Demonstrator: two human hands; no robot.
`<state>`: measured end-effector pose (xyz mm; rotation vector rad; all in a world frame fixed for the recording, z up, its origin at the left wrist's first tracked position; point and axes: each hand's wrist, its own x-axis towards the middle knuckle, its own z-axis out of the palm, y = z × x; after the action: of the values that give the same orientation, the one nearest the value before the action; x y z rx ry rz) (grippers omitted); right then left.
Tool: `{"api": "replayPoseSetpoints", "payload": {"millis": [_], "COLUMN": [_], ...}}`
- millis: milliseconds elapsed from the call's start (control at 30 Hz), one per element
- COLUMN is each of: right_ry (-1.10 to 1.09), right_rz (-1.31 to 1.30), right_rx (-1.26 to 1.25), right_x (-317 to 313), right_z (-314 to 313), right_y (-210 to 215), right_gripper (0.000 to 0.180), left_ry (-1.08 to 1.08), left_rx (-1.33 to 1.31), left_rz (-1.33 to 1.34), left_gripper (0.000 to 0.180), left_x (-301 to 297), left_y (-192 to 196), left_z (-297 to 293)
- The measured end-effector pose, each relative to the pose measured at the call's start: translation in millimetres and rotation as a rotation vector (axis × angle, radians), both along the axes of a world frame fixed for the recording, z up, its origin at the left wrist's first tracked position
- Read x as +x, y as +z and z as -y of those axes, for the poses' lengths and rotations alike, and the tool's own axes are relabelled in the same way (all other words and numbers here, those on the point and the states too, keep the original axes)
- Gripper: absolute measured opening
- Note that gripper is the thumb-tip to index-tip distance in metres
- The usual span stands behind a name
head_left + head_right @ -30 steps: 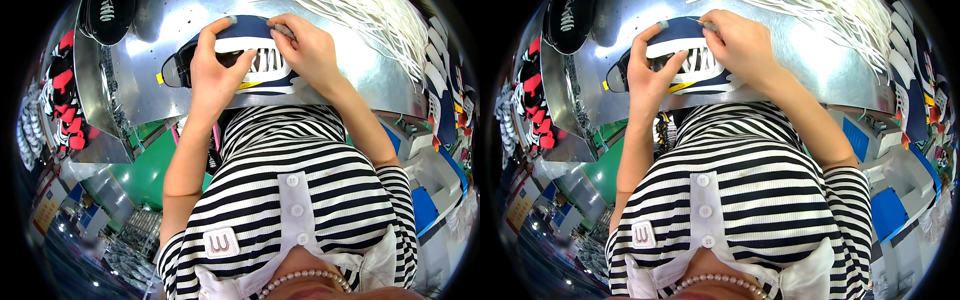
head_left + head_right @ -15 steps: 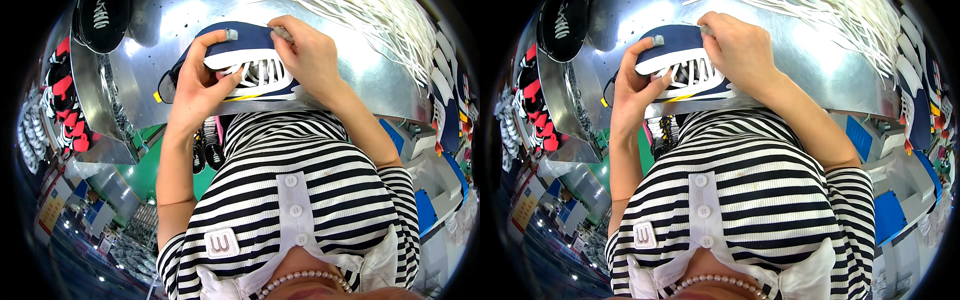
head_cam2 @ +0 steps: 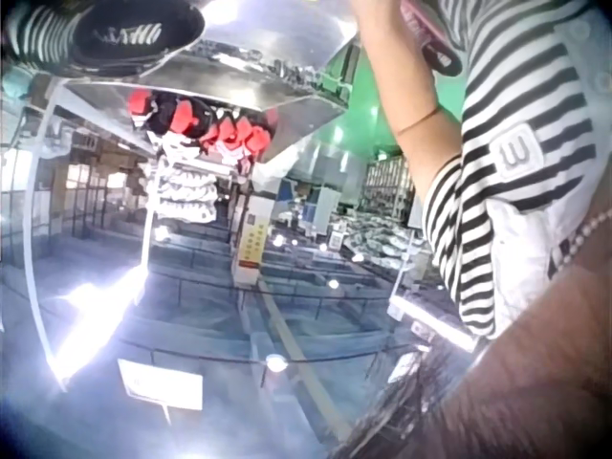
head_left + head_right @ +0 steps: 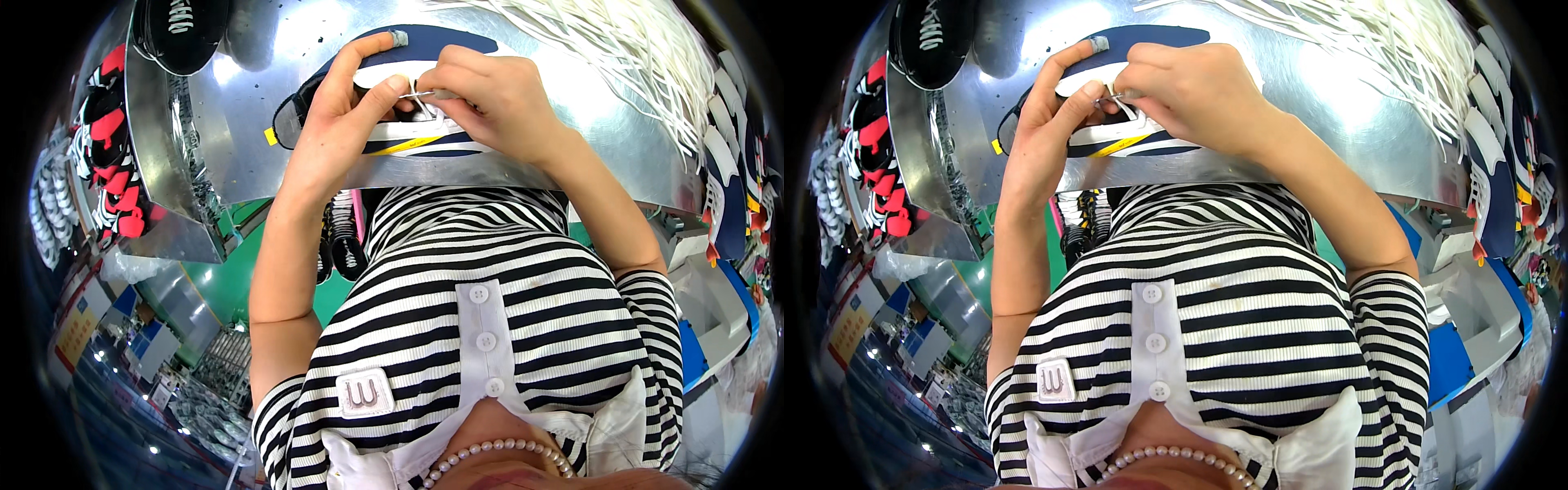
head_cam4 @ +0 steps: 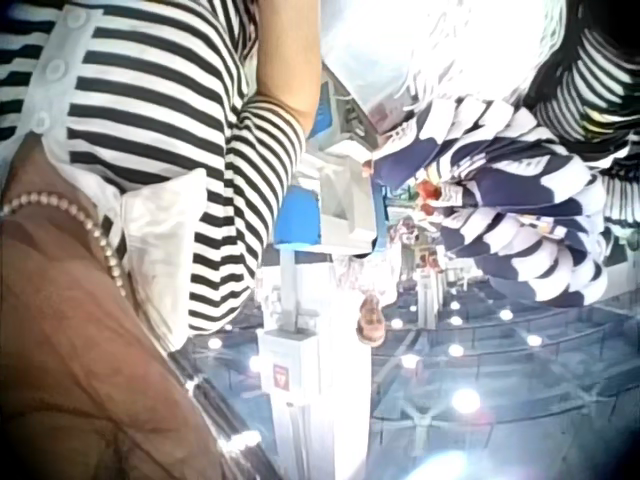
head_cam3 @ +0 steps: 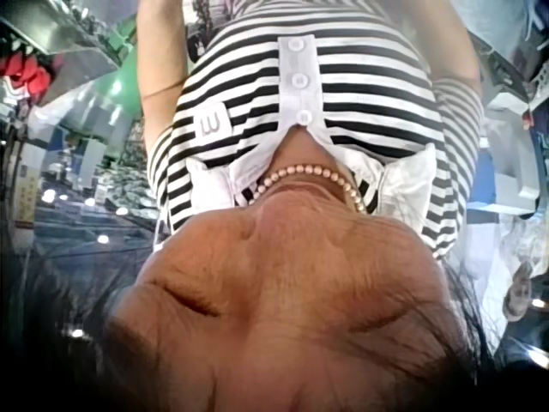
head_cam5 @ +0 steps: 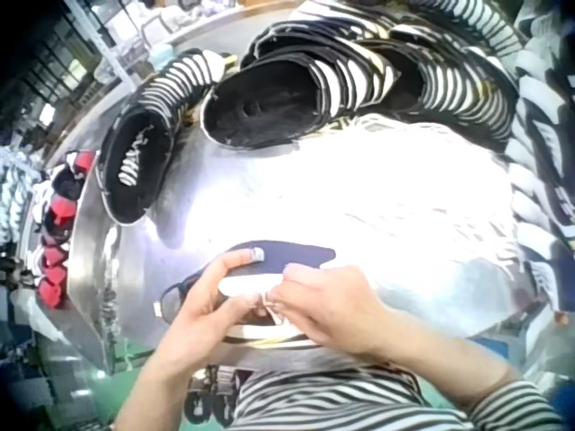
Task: The person threads white laces through the eyelets of a blue and white shoe while working at a metal industrial table in a shoe manufacturing facility.
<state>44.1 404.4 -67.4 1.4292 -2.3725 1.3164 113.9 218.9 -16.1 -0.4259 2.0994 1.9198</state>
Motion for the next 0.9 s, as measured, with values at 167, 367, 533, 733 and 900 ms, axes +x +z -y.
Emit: {"api": "replayPoseSetpoints", "payload": {"millis": [167,367,533,733,900], "right_ry": [0.181,0.215,-0.096,-0.410,-0.290], "right_rz": [0.495,0.523,0.689,0.764,-0.041], "right_rx": [-0.286,-0.257,-0.199,-0.157,0.306], "right_x": [25.9,36.9,43.7,20.4,-16.5], "right_z": [-4.8,-5.7,-23.2,-45.5,-17.5], "right_y": [37.1,31.8,10.1,17.8,32.1], "right_gripper": [0.001,0.010,0.017,0.021,0.022], "left_ry": [0.125,0.144,-0.015,-0.221,-0.158], "left_rx": [-0.048,-0.170,-0.413,-0.885,-0.881], "left_rz": [-0.007,-0.064,-0.175,-0.466,-0.465], "left_gripper": [0.042,0.045,0.048,0.035,0.030], "left_x": [-11.5,-36.1,-10.8,20.7,12.6], "left_y": [-4.6,-11.8,5.8,5.3,1.4], "left_z": [-8.7,-13.8,-9.1,-8.6,-14.0]}}
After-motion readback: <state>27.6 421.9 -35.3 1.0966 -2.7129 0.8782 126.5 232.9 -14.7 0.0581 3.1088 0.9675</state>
